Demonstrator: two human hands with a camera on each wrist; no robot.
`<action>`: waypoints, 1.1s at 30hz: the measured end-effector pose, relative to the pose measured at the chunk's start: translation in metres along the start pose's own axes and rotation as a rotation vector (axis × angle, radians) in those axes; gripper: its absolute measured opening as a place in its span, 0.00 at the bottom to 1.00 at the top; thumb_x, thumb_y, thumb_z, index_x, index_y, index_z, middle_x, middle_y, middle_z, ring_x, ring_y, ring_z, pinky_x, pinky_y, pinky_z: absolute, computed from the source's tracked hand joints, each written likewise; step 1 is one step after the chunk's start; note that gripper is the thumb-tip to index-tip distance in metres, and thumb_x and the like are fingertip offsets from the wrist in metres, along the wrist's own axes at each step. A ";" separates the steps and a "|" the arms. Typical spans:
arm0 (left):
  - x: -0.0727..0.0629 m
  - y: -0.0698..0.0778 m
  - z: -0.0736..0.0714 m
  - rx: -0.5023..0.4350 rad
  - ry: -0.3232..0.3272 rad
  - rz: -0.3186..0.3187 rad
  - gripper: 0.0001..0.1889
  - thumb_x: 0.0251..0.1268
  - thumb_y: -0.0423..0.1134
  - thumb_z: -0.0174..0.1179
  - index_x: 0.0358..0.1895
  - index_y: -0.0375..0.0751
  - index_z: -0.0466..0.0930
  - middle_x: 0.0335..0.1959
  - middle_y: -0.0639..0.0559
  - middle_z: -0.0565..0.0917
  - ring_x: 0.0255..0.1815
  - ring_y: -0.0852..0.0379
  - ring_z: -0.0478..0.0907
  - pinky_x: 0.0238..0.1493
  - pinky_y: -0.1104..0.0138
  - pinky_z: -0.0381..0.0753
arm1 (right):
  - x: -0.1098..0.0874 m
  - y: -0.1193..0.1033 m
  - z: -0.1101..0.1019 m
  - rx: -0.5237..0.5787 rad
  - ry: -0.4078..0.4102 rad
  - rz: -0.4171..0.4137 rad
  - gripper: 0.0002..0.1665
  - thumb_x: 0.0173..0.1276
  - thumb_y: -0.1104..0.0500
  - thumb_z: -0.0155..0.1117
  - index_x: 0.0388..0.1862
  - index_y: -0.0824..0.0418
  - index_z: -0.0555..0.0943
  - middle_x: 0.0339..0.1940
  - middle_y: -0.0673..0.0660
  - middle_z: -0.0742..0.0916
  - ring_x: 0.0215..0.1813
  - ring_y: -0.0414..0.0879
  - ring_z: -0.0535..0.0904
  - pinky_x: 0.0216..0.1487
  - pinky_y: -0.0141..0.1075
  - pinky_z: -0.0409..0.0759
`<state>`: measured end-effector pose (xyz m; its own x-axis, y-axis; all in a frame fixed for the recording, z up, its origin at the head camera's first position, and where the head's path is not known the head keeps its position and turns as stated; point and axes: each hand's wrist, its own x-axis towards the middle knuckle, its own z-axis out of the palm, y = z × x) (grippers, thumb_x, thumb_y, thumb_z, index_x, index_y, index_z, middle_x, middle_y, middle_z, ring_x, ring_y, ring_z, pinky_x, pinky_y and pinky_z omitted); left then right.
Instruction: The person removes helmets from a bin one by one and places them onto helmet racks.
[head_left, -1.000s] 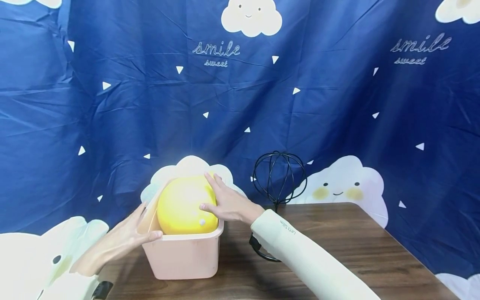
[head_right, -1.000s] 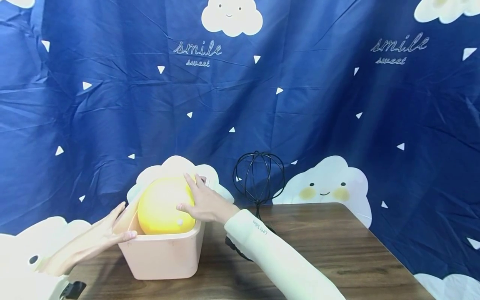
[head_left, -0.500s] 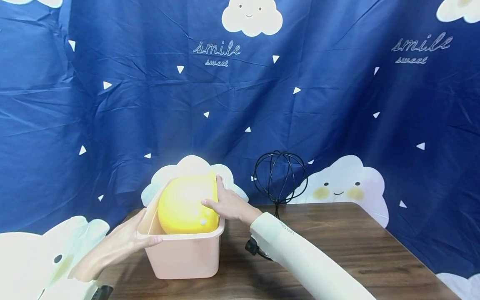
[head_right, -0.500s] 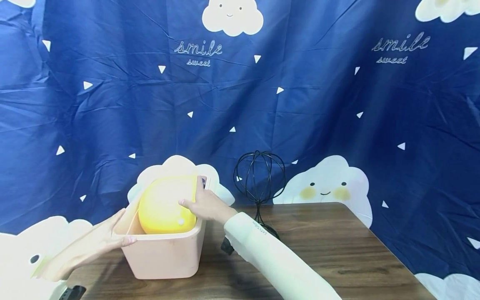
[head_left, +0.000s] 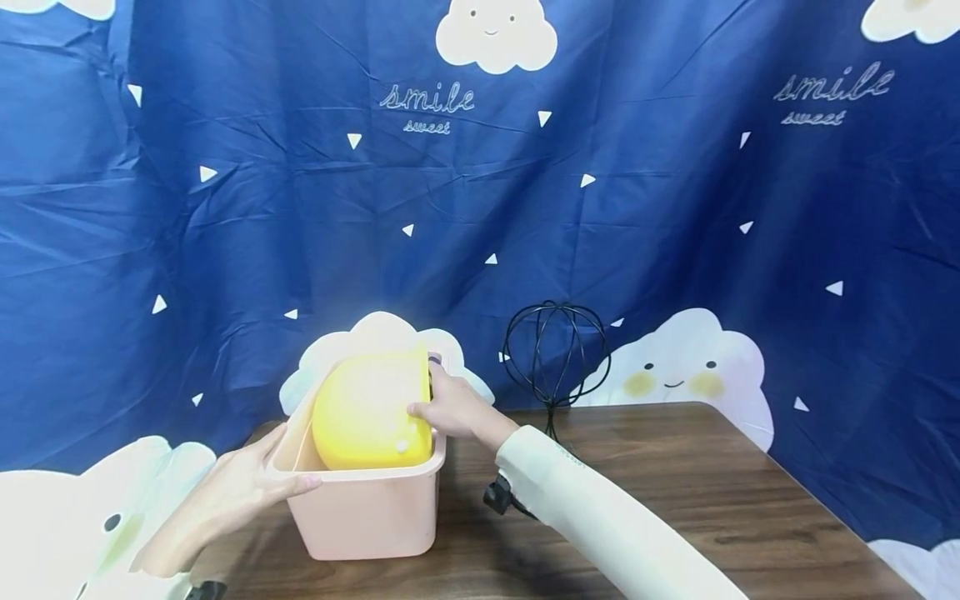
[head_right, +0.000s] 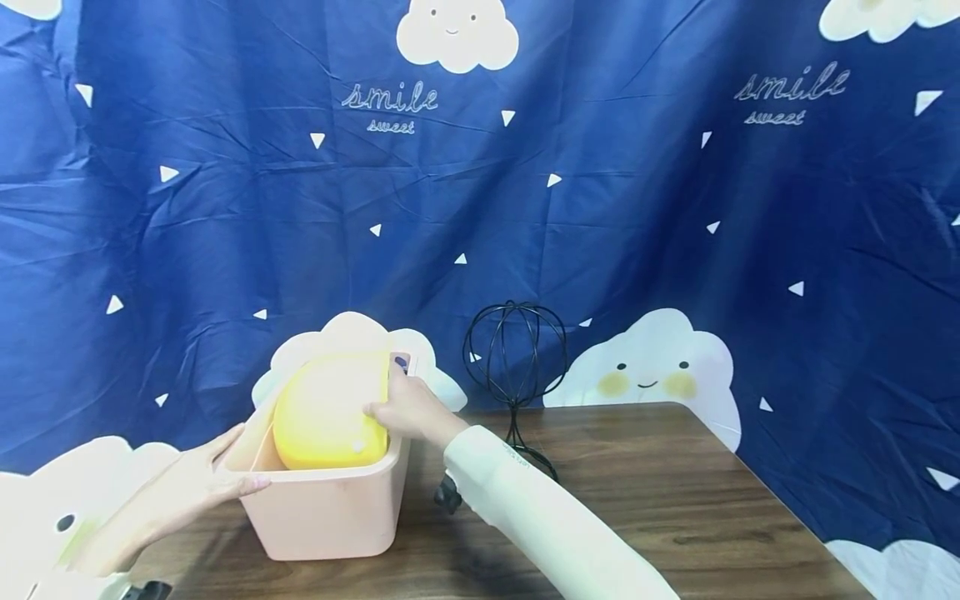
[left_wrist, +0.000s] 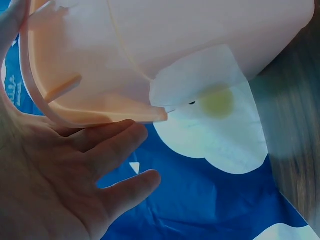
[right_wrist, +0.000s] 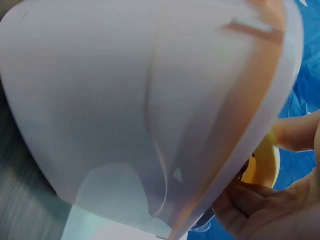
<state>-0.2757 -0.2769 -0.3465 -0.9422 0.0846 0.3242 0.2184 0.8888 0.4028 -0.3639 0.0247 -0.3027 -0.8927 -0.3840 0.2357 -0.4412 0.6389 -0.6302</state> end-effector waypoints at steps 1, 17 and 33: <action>0.000 0.000 0.000 0.003 -0.003 -0.002 0.53 0.53 0.75 0.64 0.81 0.57 0.57 0.67 0.43 0.81 0.65 0.35 0.79 0.54 0.36 0.80 | 0.000 -0.001 0.000 -0.001 0.006 0.014 0.43 0.69 0.53 0.66 0.79 0.55 0.59 0.62 0.59 0.85 0.49 0.45 0.83 0.53 0.40 0.85; -0.003 -0.001 -0.001 0.008 0.005 0.006 0.54 0.54 0.74 0.64 0.81 0.55 0.55 0.69 0.39 0.78 0.64 0.33 0.79 0.54 0.36 0.80 | 0.003 -0.003 0.006 0.253 0.018 0.132 0.28 0.67 0.60 0.69 0.64 0.64 0.76 0.55 0.60 0.89 0.50 0.46 0.88 0.57 0.43 0.86; -0.002 -0.001 -0.001 0.001 -0.002 -0.002 0.54 0.53 0.75 0.64 0.81 0.56 0.55 0.69 0.40 0.79 0.65 0.34 0.79 0.55 0.36 0.79 | 0.001 -0.004 0.012 0.287 0.203 0.190 0.20 0.65 0.63 0.68 0.57 0.65 0.83 0.47 0.58 0.92 0.40 0.42 0.89 0.45 0.37 0.89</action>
<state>-0.2740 -0.2783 -0.3468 -0.9433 0.0835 0.3213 0.2159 0.8895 0.4027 -0.3616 0.0137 -0.3090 -0.9685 -0.1187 0.2188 -0.2489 0.4630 -0.8507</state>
